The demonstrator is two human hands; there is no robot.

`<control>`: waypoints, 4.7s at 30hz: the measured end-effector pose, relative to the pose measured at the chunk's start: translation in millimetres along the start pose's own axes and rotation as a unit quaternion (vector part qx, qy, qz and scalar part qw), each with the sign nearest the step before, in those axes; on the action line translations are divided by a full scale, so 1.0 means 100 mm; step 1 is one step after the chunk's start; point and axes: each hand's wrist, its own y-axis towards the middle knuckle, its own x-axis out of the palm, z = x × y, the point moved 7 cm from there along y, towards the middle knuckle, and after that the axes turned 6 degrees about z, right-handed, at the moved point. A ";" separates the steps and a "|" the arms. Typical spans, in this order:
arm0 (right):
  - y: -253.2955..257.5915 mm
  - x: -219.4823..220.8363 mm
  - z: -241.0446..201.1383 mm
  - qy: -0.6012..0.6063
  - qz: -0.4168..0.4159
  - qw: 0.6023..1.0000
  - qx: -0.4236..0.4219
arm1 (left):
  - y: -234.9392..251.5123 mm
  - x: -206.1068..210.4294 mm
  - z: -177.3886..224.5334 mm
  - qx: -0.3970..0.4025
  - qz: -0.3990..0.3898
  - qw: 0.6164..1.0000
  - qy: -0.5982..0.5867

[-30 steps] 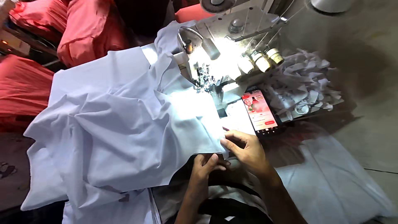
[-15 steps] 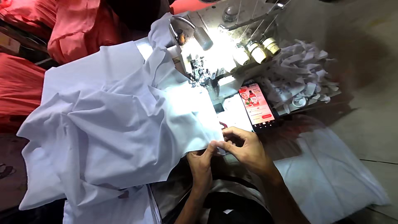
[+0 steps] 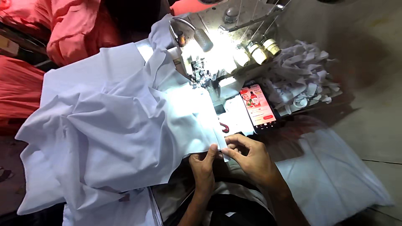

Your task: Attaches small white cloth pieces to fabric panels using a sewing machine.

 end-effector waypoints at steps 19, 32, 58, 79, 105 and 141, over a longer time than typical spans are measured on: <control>0.14 0.05 0.02 0.049 -0.029 0.997 -0.048 | 0.00 0.07 -0.04 -0.056 -0.030 0.998 0.001; 0.29 0.12 -0.05 0.096 0.044 0.994 0.012 | 0.00 0.10 -0.08 -0.099 0.009 0.995 -0.024; 0.15 0.19 0.07 0.053 0.052 0.997 -0.025 | 0.22 -0.71 0.48 0.067 0.064 0.972 -0.215; 0.09 0.14 0.13 0.036 0.082 0.996 -0.031 | 0.22 -0.75 0.41 0.029 0.047 0.974 -0.218; 0.95 0.20 -0.29 0.112 0.048 0.989 -0.086 | 0.62 -0.05 0.93 -0.088 -0.522 0.848 0.024; 0.52 0.20 -0.18 -0.341 0.068 0.911 -0.221 | 2.09 -0.65 2.50 0.478 -0.005 0.809 0.342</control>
